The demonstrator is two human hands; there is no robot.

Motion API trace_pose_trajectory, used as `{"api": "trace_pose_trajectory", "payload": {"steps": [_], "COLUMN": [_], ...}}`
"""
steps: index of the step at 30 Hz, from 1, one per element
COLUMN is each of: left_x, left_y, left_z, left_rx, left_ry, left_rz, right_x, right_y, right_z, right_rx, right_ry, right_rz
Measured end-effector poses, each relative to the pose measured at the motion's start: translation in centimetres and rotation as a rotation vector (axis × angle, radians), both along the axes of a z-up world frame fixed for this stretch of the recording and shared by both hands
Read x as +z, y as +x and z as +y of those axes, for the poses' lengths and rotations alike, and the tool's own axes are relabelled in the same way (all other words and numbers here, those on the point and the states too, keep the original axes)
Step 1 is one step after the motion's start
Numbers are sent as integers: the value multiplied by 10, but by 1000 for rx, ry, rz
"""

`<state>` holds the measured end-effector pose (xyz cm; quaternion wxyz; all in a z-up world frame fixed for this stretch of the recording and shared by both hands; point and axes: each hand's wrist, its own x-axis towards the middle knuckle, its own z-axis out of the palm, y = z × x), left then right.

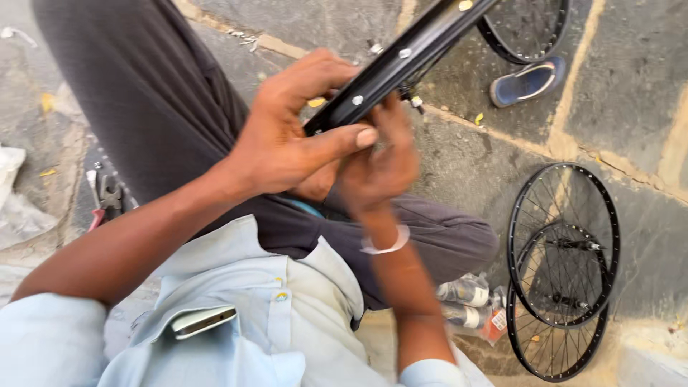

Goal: The person is assembling a bicycle wheel by hand, threading spokes through the rim and securing them to the hub. The person works on a single wheel held in their lap, manipulating the spokes and rim to complete the assembly.

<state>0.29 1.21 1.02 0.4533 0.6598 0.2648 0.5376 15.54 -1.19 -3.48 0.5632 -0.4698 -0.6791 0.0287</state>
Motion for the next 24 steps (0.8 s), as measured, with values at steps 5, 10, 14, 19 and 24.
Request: {"api": "trace_pose_trajectory", "payload": {"steps": [5,10,14,19,24], "left_x": [-1,0,-2,-6,-8], "left_y": [6,11,-1,1,6], "left_z": [-3,-10,0,3,-8], "left_rx": [153,234,124,103,205], "left_ry": [-100,-48,45,87,-77], "left_rz": [90,60,102,49,69], "right_x": [34,-4,-19,22,41], "right_y": [54,10,-28,30,39], "right_z": [26,20,-9,7,18], "right_rx": [273,-127,-111,298,341], "right_ry": [-264,198,14,-305,-532], "right_rz": [-189,-249,85,128,81]}}
